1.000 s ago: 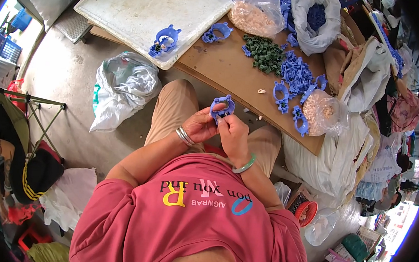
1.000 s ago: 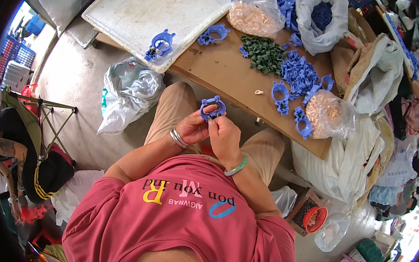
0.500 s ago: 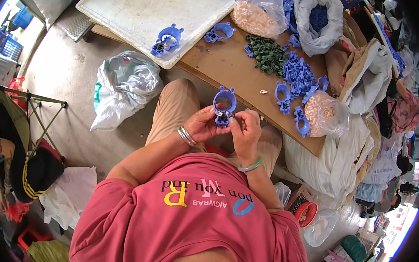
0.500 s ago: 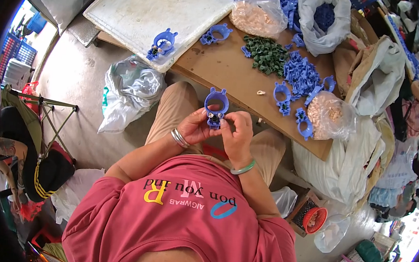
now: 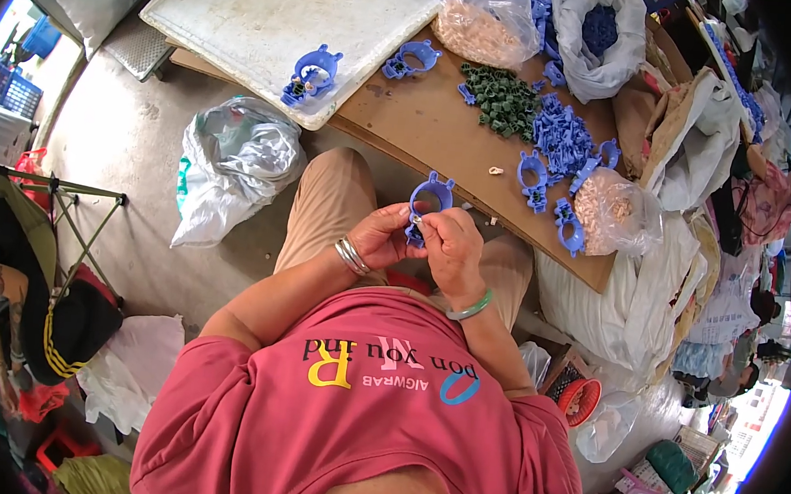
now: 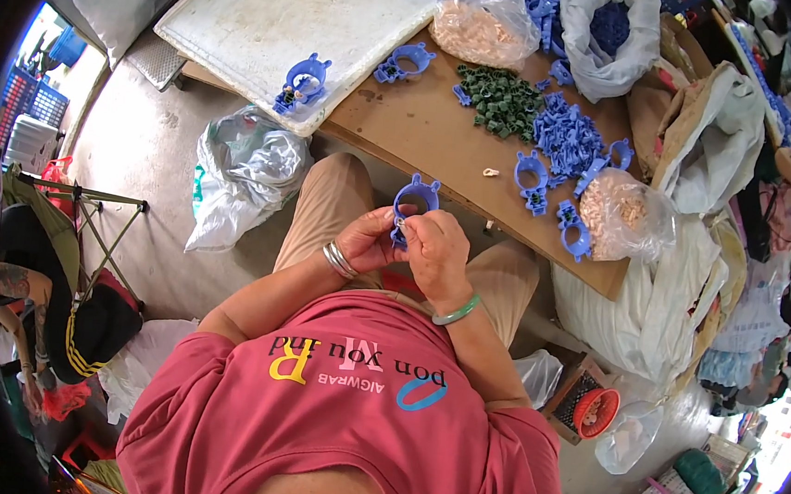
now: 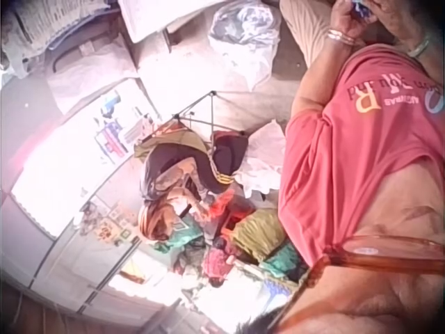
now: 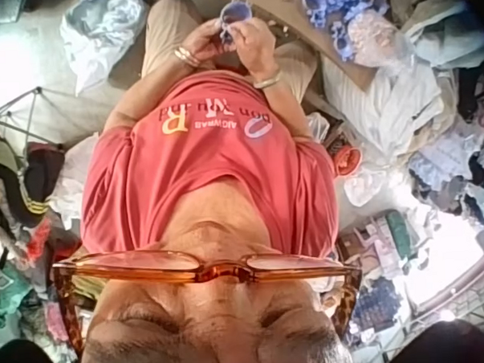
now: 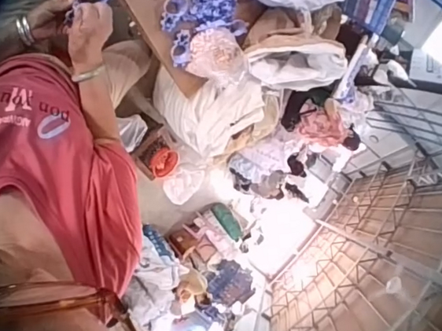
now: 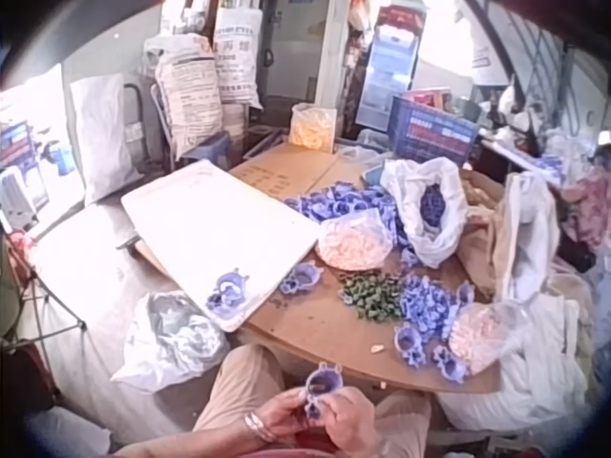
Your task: The person assembles small green plastic components into blue plastic frames by hand at a work table.
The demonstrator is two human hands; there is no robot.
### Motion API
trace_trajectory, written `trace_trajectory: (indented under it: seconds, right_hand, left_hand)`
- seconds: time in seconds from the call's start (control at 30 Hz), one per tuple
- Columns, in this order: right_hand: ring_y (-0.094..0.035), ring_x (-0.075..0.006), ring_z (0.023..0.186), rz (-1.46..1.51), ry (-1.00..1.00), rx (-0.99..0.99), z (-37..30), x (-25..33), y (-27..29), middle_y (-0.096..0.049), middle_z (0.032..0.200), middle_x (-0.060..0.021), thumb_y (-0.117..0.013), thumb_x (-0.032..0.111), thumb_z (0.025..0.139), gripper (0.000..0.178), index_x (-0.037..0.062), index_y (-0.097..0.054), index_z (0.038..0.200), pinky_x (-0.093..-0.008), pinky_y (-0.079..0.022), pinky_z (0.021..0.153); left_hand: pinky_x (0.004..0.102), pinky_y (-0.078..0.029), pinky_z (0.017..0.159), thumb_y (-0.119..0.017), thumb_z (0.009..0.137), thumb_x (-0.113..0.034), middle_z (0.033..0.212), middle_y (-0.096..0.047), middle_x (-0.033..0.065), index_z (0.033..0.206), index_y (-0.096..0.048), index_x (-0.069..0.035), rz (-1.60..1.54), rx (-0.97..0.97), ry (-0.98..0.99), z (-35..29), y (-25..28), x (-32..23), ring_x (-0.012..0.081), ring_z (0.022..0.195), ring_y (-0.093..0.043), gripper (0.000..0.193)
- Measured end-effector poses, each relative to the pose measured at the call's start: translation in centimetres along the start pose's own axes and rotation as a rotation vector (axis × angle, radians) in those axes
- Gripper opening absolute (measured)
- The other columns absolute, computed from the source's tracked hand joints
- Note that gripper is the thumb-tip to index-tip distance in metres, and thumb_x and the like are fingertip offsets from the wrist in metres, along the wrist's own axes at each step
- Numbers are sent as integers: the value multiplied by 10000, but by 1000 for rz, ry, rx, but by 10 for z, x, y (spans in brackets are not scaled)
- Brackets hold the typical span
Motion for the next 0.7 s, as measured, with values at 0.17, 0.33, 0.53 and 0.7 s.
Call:
trace_trajectory:
  seconds: [0.17,0.33,0.53,0.7]
  right_hand:
    - [-518,-275,651,38,-72,26,1,0,1,-509,688,-84,-612,63,713,54,64,-566,741,-360,-418,565]
    - [-522,-282,652,-5,-58,56,-1,-2,1,-511,683,-84,-609,65,707,57,67,-571,749,-372,-420,571]
    - [-538,-283,667,-61,-31,58,3,3,4,-538,714,-87,-601,57,710,73,62,-585,781,-367,-430,585]
    - [-547,-202,682,164,-227,-10,6,-5,17,-549,802,-99,-582,20,759,106,30,-597,863,-276,-448,625]
  left_hand:
    - [394,-543,723,-523,864,-248,985,-586,79,1105,-509,-66,-3,3,23,1,3,0,201,886,-589,303]
    - [390,-551,708,-527,861,-242,984,-585,85,1099,-511,-57,-19,16,44,0,1,-1,207,878,-592,302]
    - [391,-552,702,-531,858,-242,984,-583,110,1106,-502,-47,-50,18,35,0,1,-1,230,860,-602,316]
    - [396,-549,688,-532,857,-223,1040,-559,180,1176,-440,-35,-63,85,47,-1,2,-4,321,835,-611,382]
Point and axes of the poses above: each hand's wrist, its own z-axis towards the middle knuckle, its own y-axis out of the back of the hand, x = y × z, the point moved 1 cm from there along z, towards the middle knuckle
